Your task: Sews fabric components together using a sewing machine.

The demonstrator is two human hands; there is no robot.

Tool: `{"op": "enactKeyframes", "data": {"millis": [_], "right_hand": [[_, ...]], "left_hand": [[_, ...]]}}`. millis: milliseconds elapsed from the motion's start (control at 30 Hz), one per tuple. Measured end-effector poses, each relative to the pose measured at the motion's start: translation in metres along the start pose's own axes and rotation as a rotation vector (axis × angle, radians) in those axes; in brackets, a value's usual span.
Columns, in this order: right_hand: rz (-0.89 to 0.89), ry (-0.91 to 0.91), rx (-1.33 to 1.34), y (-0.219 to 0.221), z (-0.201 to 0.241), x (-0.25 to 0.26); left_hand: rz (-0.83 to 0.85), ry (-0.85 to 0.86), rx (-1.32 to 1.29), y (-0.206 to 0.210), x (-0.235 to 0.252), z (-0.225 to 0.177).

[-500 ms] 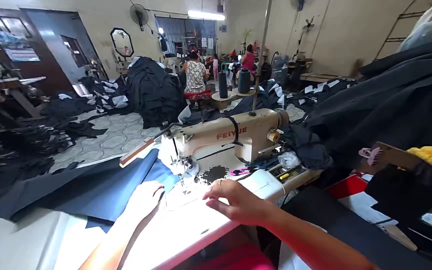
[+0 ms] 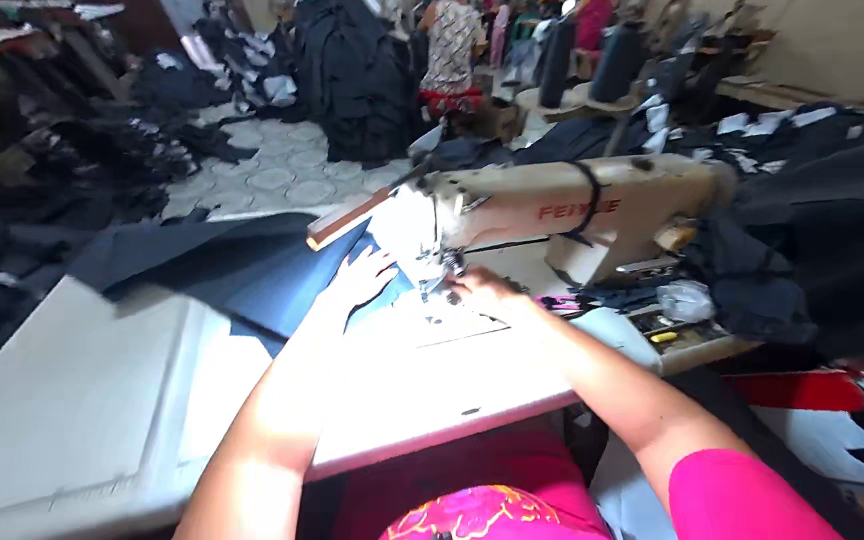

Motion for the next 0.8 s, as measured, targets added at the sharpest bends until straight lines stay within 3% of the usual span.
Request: {"op": "enactKeyframes", "data": {"millis": [200, 300, 467, 700, 767, 800], "right_hand": [[0.045, 0.359, -0.072, -0.011, 0.008, 0.044], [0.145, 0.458, -0.178, -0.010, 0.000, 0.058], [0.291, 0.575, -0.259, -0.027, 0.026, 0.056], [0.358, 0.674, -0.284, -0.044, 0.070, 0.039], [0.237, 0.630, -0.220, -0.041, 0.064, 0.031], [0.059, 0.554, -0.112, -0.035, 0.053, 0.024]], "left_hand": [[0.015, -0.009, -0.046, -0.007, -0.001, -0.005], [0.044, -0.092, -0.020, -0.008, 0.000, -0.005], [0.074, -0.209, -0.031, -0.012, -0.001, -0.003], [-0.175, -0.444, -0.034, -0.028, -0.004, 0.007], [-0.304, -0.493, -0.040, -0.030, -0.008, 0.010], [-0.364, -0.510, -0.048, -0.031, -0.008, 0.011]]}}
Point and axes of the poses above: each hand's wrist, its own x-axis towards the middle knuckle, its own y-axis out of the palm, z = x × y, the point moved 2 cm from there along x, towards the middle knuckle, and after that the axes turned 11 degrees about x, right-handed, at the moved point
